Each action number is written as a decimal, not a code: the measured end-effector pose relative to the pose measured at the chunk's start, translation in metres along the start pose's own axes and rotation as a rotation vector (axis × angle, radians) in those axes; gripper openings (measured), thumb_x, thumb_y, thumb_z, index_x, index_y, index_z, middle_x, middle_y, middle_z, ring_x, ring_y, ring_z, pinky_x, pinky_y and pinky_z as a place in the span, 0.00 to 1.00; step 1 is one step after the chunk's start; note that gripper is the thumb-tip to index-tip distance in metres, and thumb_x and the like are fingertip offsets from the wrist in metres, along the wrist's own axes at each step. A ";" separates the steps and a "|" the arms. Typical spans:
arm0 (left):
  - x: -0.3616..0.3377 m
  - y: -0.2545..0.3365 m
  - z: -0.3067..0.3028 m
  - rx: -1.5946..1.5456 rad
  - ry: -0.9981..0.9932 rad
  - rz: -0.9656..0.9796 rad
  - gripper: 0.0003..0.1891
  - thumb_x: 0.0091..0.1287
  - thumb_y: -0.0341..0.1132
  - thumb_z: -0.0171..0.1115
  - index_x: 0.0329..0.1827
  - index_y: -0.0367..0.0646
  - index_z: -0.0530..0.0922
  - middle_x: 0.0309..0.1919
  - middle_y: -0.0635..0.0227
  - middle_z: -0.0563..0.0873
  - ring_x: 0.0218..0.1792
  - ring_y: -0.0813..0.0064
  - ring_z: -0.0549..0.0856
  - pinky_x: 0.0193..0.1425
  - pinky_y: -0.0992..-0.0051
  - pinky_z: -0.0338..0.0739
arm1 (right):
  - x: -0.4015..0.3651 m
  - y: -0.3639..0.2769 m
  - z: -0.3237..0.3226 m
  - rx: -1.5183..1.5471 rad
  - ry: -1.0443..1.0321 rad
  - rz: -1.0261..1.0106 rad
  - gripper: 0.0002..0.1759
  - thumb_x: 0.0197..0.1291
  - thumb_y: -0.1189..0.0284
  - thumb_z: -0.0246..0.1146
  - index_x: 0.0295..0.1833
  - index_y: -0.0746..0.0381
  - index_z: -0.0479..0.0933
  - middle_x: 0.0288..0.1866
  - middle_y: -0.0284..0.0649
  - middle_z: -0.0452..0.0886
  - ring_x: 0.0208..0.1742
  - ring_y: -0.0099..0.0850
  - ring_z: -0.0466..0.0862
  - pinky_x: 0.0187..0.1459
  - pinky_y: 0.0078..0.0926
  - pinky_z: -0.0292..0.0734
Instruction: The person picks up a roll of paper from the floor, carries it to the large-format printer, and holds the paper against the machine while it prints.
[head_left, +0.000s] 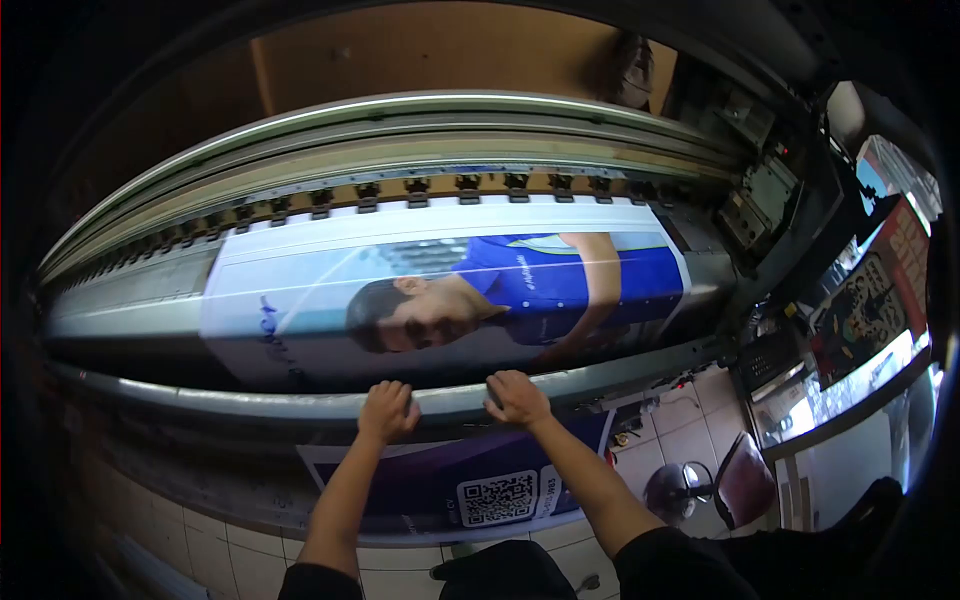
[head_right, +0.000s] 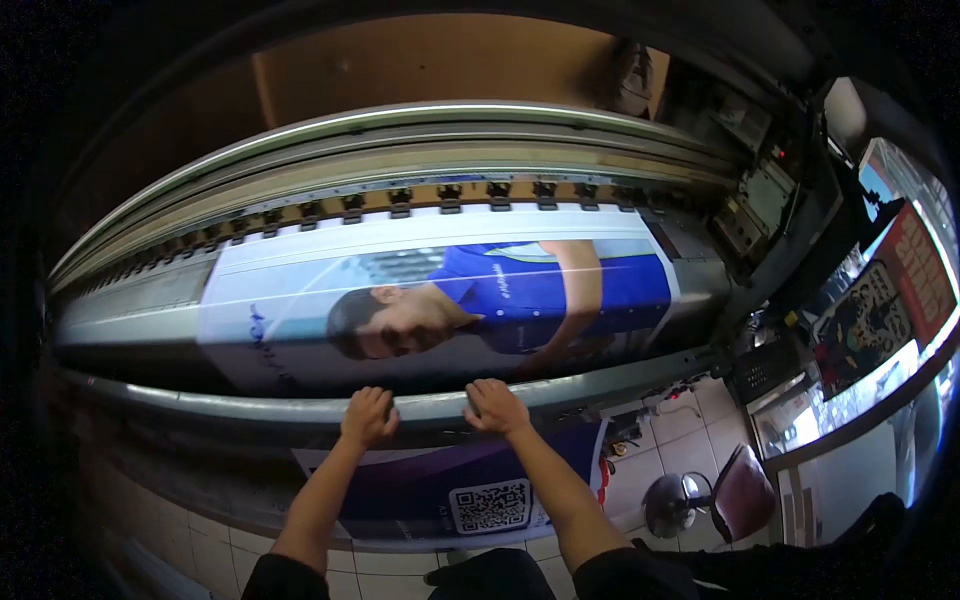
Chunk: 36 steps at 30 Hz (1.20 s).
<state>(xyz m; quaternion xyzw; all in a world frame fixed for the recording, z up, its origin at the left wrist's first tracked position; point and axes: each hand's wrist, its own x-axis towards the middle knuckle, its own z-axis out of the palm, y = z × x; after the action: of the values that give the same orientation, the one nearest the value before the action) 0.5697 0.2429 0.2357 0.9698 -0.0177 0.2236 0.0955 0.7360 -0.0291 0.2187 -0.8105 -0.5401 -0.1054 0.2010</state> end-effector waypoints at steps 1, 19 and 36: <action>0.000 -0.002 0.000 -0.028 -0.010 0.007 0.17 0.62 0.47 0.65 0.40 0.41 0.80 0.37 0.57 0.79 0.41 0.56 0.79 0.47 0.59 0.72 | 0.000 0.001 0.000 0.029 0.051 -0.026 0.28 0.62 0.56 0.66 0.58 0.67 0.78 0.54 0.51 0.80 0.58 0.49 0.80 0.64 0.46 0.74; 0.027 0.005 -0.022 -0.012 -0.598 -0.198 0.49 0.40 0.74 0.75 0.54 0.39 0.81 0.44 0.54 0.86 0.46 0.53 0.86 0.56 0.57 0.78 | -0.001 -0.008 -0.004 0.016 0.054 0.058 0.24 0.64 0.55 0.62 0.50 0.67 0.78 0.43 0.47 0.80 0.48 0.44 0.80 0.56 0.40 0.76; 0.005 -0.003 -0.008 0.021 -0.293 -0.046 0.47 0.46 0.75 0.72 0.54 0.39 0.82 0.45 0.60 0.84 0.48 0.60 0.83 0.58 0.64 0.74 | 0.005 -0.007 -0.006 -0.065 0.009 0.080 0.24 0.61 0.55 0.63 0.51 0.66 0.79 0.42 0.48 0.80 0.47 0.46 0.80 0.56 0.43 0.76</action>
<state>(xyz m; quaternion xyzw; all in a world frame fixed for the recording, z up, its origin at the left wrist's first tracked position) 0.5715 0.2471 0.2445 0.9932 -0.0071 0.0775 0.0867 0.7320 -0.0255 0.2277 -0.8369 -0.5028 -0.1184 0.1812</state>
